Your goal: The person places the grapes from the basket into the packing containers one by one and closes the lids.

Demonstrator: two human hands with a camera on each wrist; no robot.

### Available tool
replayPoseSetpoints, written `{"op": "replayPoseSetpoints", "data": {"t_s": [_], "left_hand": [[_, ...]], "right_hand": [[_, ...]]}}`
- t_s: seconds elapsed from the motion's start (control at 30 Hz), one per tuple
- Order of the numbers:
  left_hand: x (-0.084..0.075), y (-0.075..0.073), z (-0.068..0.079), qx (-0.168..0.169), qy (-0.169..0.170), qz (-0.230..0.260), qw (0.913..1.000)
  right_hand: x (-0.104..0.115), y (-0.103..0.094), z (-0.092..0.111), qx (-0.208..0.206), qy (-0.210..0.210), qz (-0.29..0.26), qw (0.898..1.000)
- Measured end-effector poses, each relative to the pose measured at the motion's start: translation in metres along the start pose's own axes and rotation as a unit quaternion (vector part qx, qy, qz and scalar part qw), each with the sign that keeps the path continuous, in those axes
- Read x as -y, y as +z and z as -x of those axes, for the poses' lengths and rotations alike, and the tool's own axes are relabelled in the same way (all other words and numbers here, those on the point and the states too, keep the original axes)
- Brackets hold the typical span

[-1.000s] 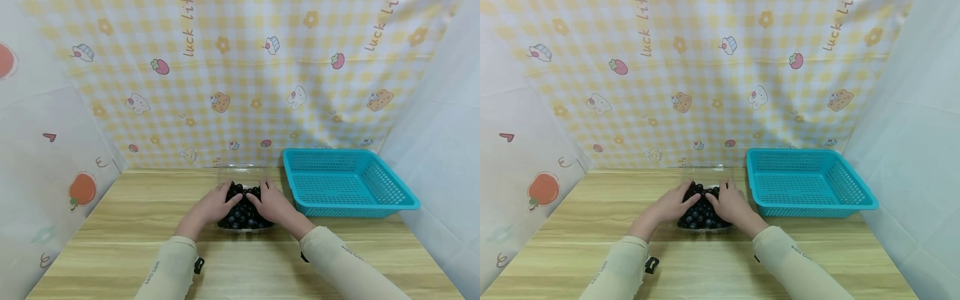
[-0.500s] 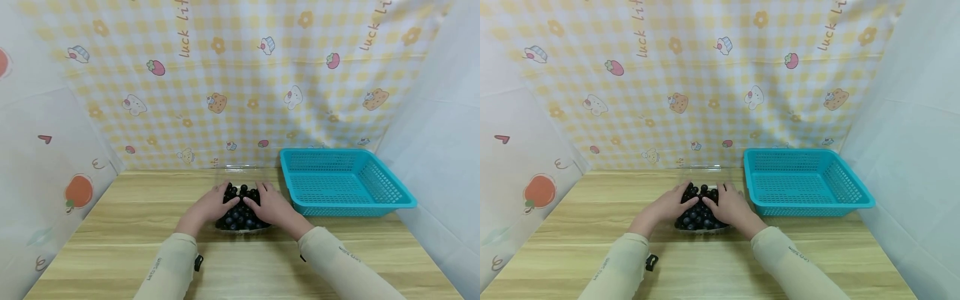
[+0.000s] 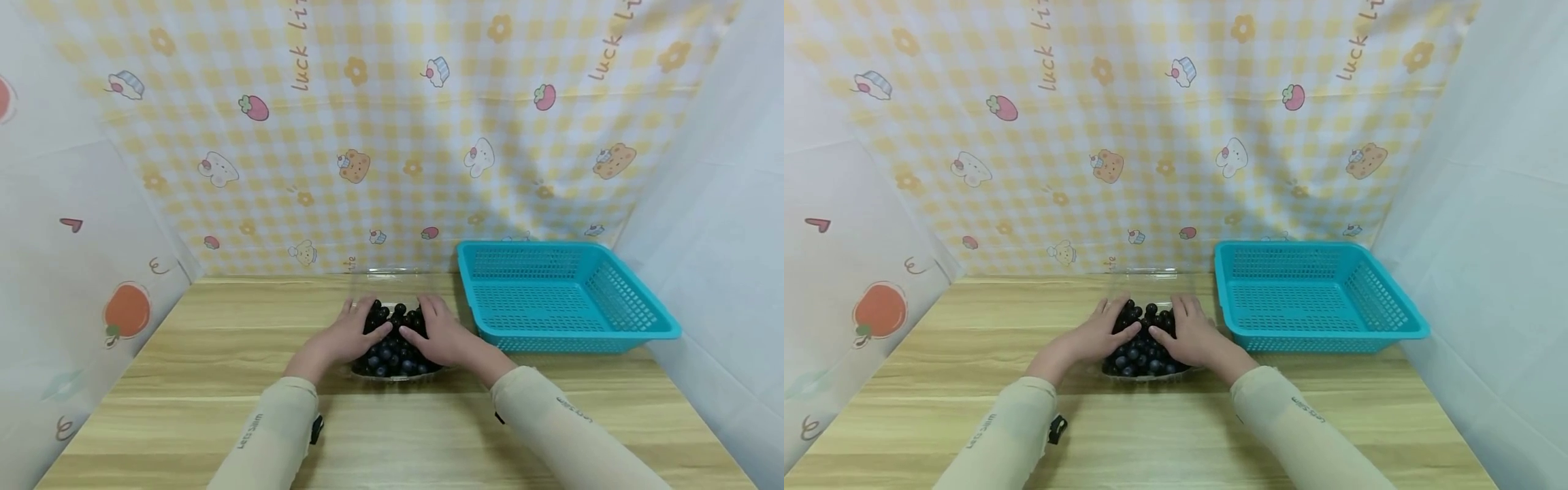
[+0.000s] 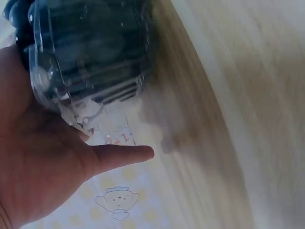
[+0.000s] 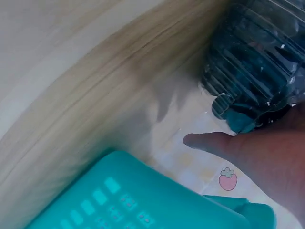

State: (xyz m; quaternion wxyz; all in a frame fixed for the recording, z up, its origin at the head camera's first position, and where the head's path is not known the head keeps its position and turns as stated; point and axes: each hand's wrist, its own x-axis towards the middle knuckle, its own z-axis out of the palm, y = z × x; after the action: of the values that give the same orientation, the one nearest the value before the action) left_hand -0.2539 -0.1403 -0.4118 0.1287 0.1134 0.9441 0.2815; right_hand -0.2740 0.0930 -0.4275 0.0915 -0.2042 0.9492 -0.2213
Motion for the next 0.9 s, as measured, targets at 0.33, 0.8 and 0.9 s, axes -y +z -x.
{"op": "replayPoseSetpoints", "data": {"t_s": [0.33, 0.8, 0.9], "left_hand": [[0.004, 0.004, -0.004, 0.004, 0.016, 0.016, 0.9997], [0.006, 0.008, 0.004, -0.007, 0.021, 0.037, 0.9991], [0.009, 0.010, 0.008, 0.004, 0.019, 0.039, 0.9990]], "right_hand": [[-0.011, -0.001, -0.001, 0.014, -0.091, -0.022, 0.996], [-0.010, 0.010, 0.008, -0.016, -0.074, -0.042, 0.996], [-0.010, 0.009, 0.013, -0.001, -0.070, -0.045, 0.997]]}}
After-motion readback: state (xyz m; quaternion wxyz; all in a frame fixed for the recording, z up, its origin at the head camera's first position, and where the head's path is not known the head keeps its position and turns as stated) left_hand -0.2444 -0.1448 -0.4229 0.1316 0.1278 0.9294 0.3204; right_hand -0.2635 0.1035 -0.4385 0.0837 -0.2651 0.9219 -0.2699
